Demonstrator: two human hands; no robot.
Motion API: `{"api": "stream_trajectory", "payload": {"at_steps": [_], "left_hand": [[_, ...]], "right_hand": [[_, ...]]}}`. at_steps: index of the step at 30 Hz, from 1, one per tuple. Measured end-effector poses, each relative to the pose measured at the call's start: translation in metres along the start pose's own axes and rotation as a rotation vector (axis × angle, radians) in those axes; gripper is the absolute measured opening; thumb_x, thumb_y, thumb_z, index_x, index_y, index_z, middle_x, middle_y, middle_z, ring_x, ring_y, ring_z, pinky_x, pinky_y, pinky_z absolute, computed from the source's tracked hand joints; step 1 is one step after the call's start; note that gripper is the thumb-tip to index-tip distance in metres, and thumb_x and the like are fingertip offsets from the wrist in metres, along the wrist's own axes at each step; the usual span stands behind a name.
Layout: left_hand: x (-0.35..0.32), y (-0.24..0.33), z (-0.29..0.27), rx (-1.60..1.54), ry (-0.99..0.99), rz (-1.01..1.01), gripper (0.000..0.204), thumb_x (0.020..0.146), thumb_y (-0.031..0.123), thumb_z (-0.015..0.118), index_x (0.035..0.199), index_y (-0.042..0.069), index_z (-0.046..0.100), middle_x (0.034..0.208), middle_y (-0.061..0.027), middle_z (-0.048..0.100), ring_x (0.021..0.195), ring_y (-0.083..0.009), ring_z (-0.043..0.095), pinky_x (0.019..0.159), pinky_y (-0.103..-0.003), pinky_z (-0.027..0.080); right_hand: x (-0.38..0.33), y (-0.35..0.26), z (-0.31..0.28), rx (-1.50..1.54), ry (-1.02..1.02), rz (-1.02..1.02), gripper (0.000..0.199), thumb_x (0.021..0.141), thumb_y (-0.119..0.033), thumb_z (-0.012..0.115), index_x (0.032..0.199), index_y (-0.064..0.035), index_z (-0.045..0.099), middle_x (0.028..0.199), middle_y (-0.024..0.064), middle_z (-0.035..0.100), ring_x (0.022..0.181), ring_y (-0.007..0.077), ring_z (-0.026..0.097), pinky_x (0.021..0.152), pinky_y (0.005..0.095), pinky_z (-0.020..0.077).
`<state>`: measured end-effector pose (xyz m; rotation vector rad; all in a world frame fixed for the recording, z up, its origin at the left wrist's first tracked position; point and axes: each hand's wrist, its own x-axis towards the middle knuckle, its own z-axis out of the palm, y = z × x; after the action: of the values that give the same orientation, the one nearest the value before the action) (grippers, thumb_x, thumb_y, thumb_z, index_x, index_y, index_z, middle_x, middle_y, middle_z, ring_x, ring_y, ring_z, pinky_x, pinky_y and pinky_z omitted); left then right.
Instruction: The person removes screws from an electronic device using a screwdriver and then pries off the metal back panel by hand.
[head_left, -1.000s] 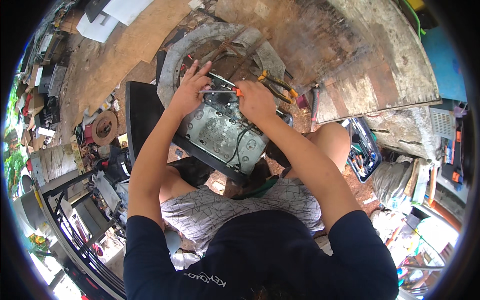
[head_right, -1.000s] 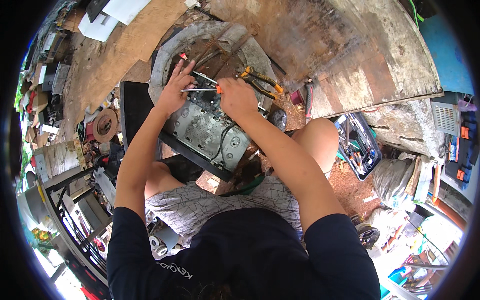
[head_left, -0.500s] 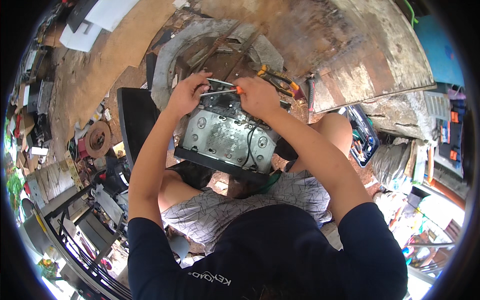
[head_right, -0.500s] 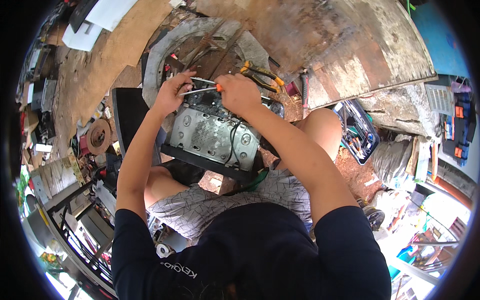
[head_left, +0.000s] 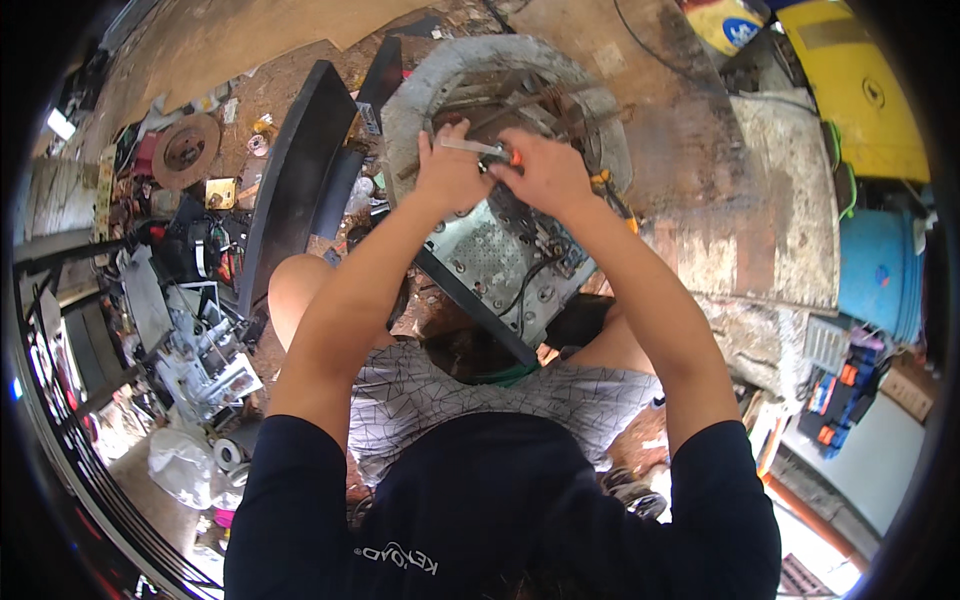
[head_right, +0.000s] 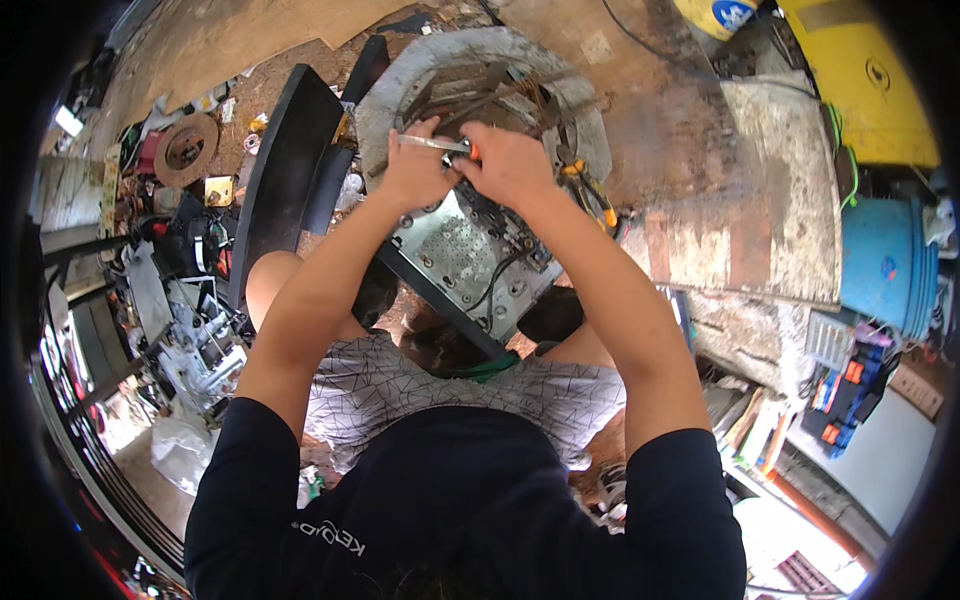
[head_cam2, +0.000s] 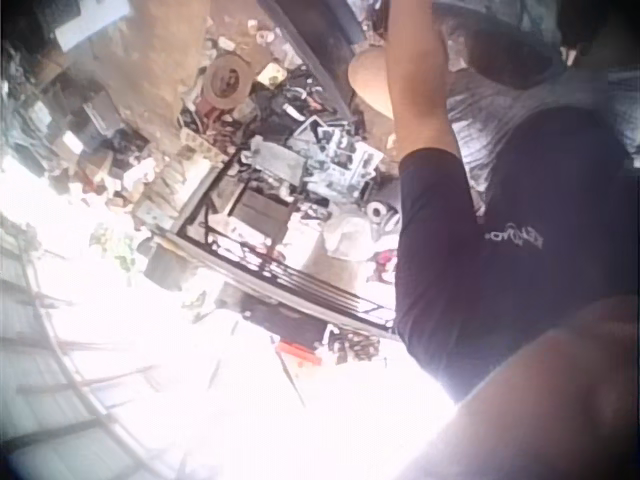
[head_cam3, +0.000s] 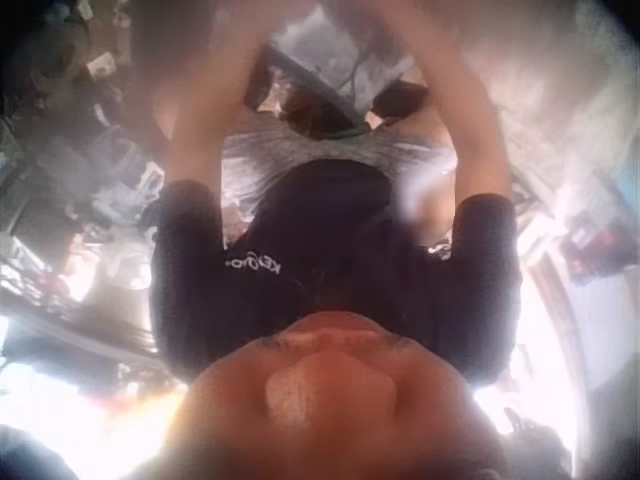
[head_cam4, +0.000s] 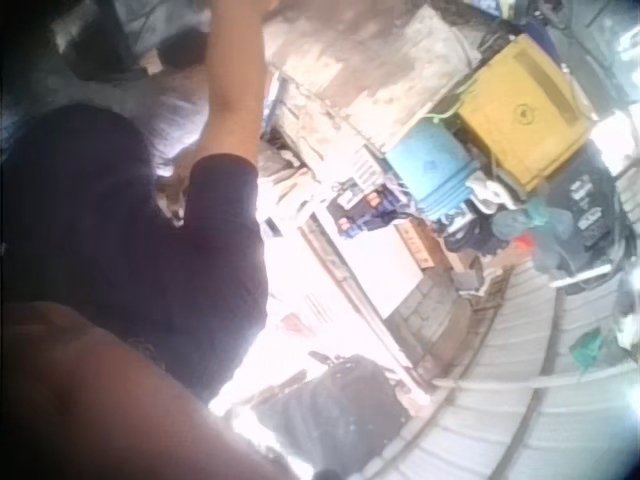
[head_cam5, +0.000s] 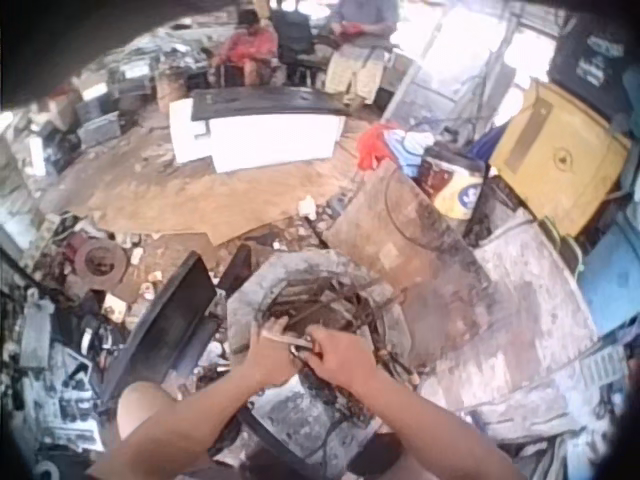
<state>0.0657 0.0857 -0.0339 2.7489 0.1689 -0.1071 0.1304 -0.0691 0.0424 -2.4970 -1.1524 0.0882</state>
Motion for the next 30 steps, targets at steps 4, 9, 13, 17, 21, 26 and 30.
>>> {"api": "stream_trajectory", "payload": {"at_steps": [4, 9, 13, 17, 21, 26, 30], "left_hand": [[0.006, 0.006, 0.002, -0.076, -0.042, -0.002, 0.056, 0.088, 0.044, 0.059, 0.134, 0.01, 0.056, 0.159, -0.0185, 0.024, 0.147, -0.0372, 0.022, 0.116, -0.064, 0.012], [0.001, 0.002, -0.003, -0.076, -0.113, -0.017, 0.057, 0.089, 0.045, 0.059, 0.134, 0.008, 0.056, 0.161, -0.0206, 0.02, 0.149, -0.0373, 0.017, 0.118, -0.06, 0.009], [-0.002, -0.001, -0.002, -0.115, -0.091, -0.002, 0.056, 0.094, 0.045, 0.05, 0.133, 0.005, 0.056, 0.161, -0.0228, 0.019, 0.149, -0.0394, 0.017, 0.119, -0.059, 0.008], [-0.002, 0.004, -0.015, -0.118, -0.155, 0.006, 0.059, 0.096, 0.048, 0.046, 0.135, 0.006, 0.055, 0.161, -0.0223, 0.018, 0.15, -0.0393, 0.016, 0.119, -0.058, 0.006], [-0.003, 0.004, -0.01, -0.104, -0.133, -0.025, 0.055, 0.096, 0.047, 0.047, 0.129, 0.004, 0.057, 0.161, -0.022, 0.018, 0.149, -0.0383, 0.017, 0.118, -0.058, 0.009], [-0.002, 0.006, -0.004, -0.099, -0.071, -0.015, 0.056, 0.094, 0.048, 0.052, 0.128, 0.004, 0.057, 0.161, -0.0222, 0.019, 0.148, -0.0389, 0.02, 0.117, -0.061, 0.011], [-0.002, 0.015, -0.013, -0.019, 0.116, -0.004, 0.058, 0.085, 0.042, 0.063, 0.131, 0.008, 0.054, 0.157, -0.0211, 0.029, 0.146, -0.0382, 0.026, 0.115, -0.06, 0.02]], "right_hand": [[0.01, 0.011, 0.018, -0.139, -0.097, -0.031, 0.034, 0.084, -0.016, 0.064, 0.117, -0.0131, 0.054, 0.085, 0.0139, 0.07, 0.08, 0.0348, 0.068, 0.068, 0.0471, 0.0525], [0.004, 0.018, 0.035, -0.096, 0.04, -0.255, 0.036, 0.08, -0.011, 0.065, 0.115, -0.0133, 0.057, 0.08, 0.0098, 0.068, 0.074, 0.0323, 0.065, 0.064, 0.0449, 0.0472], [0.004, 0.019, 0.039, -0.08, 0.134, -0.262, 0.033, 0.08, -0.011, 0.066, 0.112, -0.0131, 0.059, 0.074, 0.0064, 0.064, 0.068, 0.0306, 0.062, 0.062, 0.0436, 0.0451], [-0.002, 0.027, 0.044, 0.0, 0.197, -0.179, 0.027, 0.084, -0.013, 0.066, 0.11, -0.0128, 0.06, 0.072, 0.0058, 0.061, 0.066, 0.0316, 0.061, 0.06, 0.0435, 0.045], [0.002, 0.032, 0.039, 0.473, 0.24, 0.028, 0.024, 0.096, -0.017, 0.063, 0.115, -0.0037, 0.056, 0.085, 0.0059, 0.068, 0.068, 0.0156, 0.063, 0.062, 0.0318, 0.0493], [-0.027, 0.053, -0.013, 0.698, 0.305, 0.462, 0.029, 0.096, -0.02, 0.065, 0.118, -0.0023, 0.06, 0.091, 0.0052, 0.068, 0.069, 0.0068, 0.055, 0.061, 0.023, 0.0456], [-0.106, 0.052, -0.038, 0.298, 0.189, 0.444, 0.027, 0.089, -0.024, 0.071, 0.107, -0.0046, 0.068, 0.092, 0.0083, 0.069, 0.077, 0.0185, 0.063, 0.069, 0.0329, 0.0503]]}}
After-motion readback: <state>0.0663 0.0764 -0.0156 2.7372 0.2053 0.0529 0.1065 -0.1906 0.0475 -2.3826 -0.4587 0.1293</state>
